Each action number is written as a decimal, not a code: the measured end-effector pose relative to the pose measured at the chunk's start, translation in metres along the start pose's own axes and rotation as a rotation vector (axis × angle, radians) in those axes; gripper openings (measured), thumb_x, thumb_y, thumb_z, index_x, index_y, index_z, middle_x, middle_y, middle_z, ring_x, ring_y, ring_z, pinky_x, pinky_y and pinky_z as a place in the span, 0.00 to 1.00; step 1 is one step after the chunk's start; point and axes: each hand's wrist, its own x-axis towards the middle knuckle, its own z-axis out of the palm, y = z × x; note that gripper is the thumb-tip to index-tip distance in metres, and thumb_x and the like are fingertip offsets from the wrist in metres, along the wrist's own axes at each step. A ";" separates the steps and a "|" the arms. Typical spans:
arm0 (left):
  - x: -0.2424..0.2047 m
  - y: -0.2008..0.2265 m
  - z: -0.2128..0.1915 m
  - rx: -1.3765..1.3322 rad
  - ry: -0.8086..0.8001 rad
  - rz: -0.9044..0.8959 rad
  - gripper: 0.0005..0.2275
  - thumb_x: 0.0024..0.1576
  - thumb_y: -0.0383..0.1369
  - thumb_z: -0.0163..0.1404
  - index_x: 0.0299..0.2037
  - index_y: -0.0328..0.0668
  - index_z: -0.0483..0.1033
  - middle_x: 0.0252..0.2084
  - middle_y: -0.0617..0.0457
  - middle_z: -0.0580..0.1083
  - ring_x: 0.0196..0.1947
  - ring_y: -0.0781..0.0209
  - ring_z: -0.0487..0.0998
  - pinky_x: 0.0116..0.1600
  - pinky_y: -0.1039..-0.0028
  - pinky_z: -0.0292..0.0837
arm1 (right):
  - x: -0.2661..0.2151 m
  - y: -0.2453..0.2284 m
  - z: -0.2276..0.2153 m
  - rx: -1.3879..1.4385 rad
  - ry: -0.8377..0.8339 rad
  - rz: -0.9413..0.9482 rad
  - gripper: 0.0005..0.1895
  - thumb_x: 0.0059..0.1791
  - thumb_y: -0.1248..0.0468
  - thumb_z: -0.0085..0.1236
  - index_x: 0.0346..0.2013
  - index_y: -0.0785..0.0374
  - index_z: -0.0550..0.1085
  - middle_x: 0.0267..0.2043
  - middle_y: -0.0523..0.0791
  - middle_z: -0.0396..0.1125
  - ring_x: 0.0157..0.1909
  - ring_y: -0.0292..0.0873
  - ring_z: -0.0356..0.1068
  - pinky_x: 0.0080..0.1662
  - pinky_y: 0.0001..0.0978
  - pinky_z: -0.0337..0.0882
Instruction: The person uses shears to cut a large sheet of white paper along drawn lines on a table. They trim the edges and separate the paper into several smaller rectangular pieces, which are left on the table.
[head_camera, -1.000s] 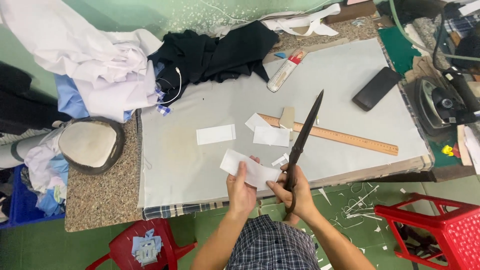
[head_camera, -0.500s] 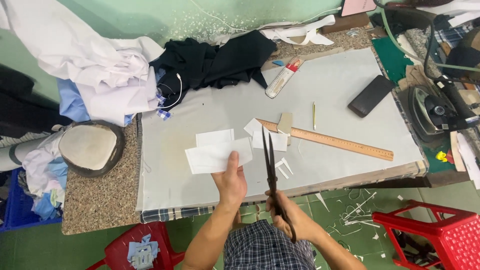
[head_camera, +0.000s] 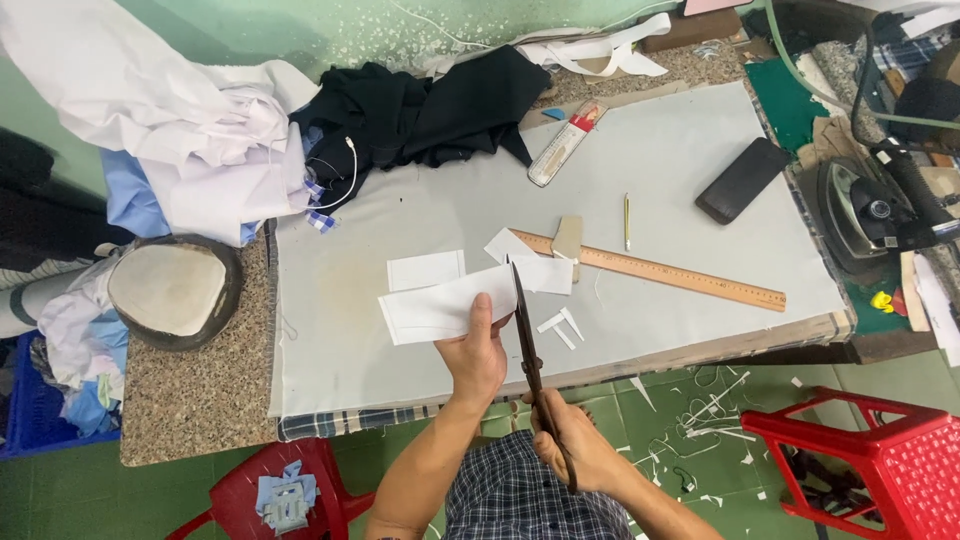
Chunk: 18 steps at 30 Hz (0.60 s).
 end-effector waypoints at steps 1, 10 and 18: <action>-0.001 0.001 0.002 0.001 -0.001 -0.001 0.22 0.55 0.27 0.59 0.60 0.37 0.70 0.52 0.42 0.78 0.51 0.45 0.80 0.48 0.51 0.83 | 0.000 0.002 0.001 0.001 0.001 0.001 0.34 0.55 0.35 0.31 0.53 0.63 0.62 0.23 0.36 0.56 0.21 0.32 0.55 0.26 0.30 0.61; -0.003 0.007 0.009 -0.005 -0.025 0.058 0.20 0.56 0.27 0.59 0.59 0.34 0.71 0.52 0.42 0.78 0.52 0.46 0.80 0.52 0.54 0.83 | 0.002 0.002 0.002 0.000 0.011 0.033 0.37 0.53 0.33 0.30 0.53 0.63 0.62 0.21 0.36 0.54 0.19 0.32 0.52 0.23 0.30 0.60; -0.002 0.006 0.006 0.010 -0.025 0.054 0.19 0.56 0.27 0.59 0.57 0.34 0.72 0.50 0.43 0.78 0.51 0.47 0.81 0.49 0.55 0.84 | 0.003 0.006 0.004 0.063 -0.011 0.099 0.41 0.49 0.29 0.32 0.51 0.64 0.64 0.17 0.35 0.61 0.14 0.31 0.61 0.20 0.24 0.70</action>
